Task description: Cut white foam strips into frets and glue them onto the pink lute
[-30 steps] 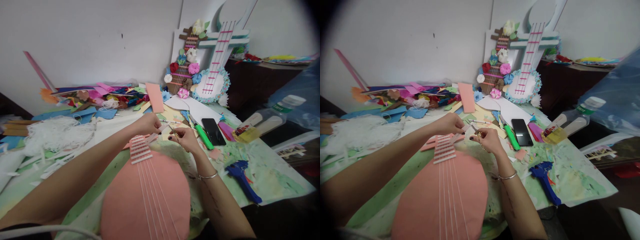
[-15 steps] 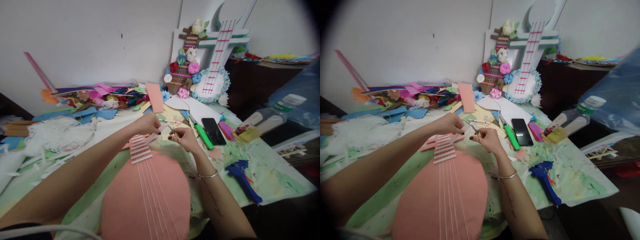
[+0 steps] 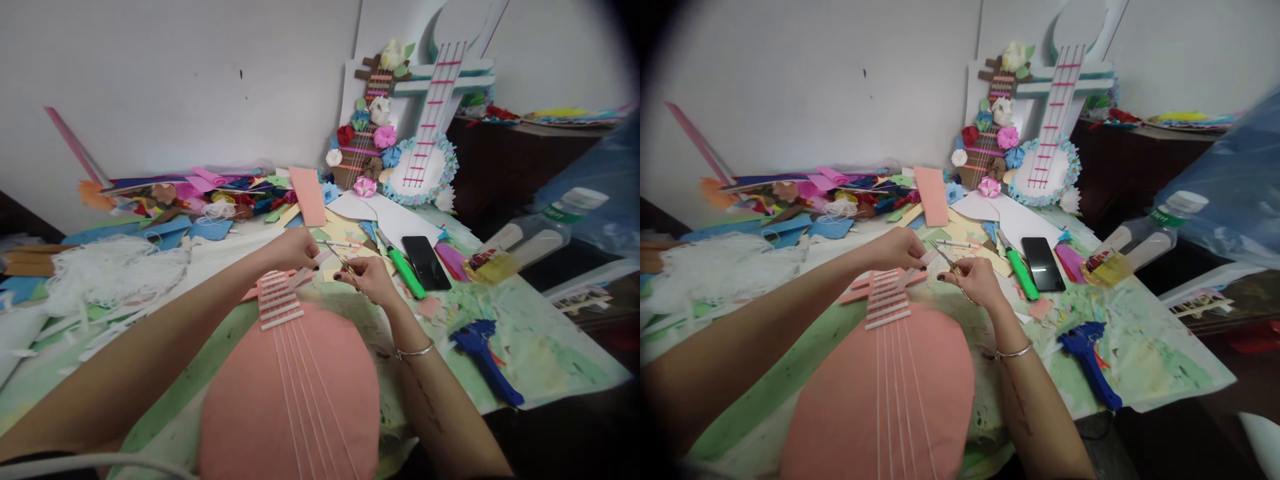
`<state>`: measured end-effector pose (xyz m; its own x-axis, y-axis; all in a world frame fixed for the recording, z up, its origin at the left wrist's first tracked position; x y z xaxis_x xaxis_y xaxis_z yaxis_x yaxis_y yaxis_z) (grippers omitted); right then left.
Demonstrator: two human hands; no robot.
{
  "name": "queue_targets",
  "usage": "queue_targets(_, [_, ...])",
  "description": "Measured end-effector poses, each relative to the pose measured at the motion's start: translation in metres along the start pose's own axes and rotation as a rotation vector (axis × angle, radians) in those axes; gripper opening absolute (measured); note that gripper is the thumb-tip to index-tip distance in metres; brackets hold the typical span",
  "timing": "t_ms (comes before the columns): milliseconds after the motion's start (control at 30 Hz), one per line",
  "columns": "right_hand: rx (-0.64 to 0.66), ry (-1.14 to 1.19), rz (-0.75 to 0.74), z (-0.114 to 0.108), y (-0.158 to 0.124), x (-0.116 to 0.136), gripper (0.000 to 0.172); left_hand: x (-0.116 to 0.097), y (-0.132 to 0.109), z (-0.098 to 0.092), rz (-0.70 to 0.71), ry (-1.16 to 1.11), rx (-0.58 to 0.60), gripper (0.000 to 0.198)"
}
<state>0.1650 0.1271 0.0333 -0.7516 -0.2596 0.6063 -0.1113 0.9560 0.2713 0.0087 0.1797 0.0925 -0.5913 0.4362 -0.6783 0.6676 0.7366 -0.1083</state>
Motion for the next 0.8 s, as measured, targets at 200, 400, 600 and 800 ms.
queue_targets(200, [0.019, -0.023, -0.019, 0.002, 0.001, -0.002, 0.052, 0.002, 0.000, 0.000, -0.001, 0.009, 0.008, 0.010])
queue_targets(400, [0.036, -0.013, -0.021, 0.006, 0.001, -0.004, 0.051, 0.002, 0.002, 0.000, 0.013, 0.036, -0.005, 0.014])
queue_targets(600, [0.056, -0.171, 0.049, 0.003, 0.001, -0.003, 0.053, 0.002, 0.003, -0.001, 0.044, 0.059, -0.001, 0.015])
queue_targets(800, [0.088, -0.567, 0.319, -0.010, 0.000, -0.027, 0.037, -0.004, 0.015, 0.011, 0.126, 0.132, 0.055, 0.025])
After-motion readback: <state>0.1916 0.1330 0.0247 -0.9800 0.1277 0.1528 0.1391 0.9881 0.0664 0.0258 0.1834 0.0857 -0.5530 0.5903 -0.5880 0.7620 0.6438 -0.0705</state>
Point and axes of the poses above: each hand's wrist, its own y-axis towards the middle knuckle, its own z-axis out of the palm, x = y × z, the point moved 5 cm from there along y, towards the middle knuckle, and after that the axes turned 13 degrees about -y, right-handed, at the moved point
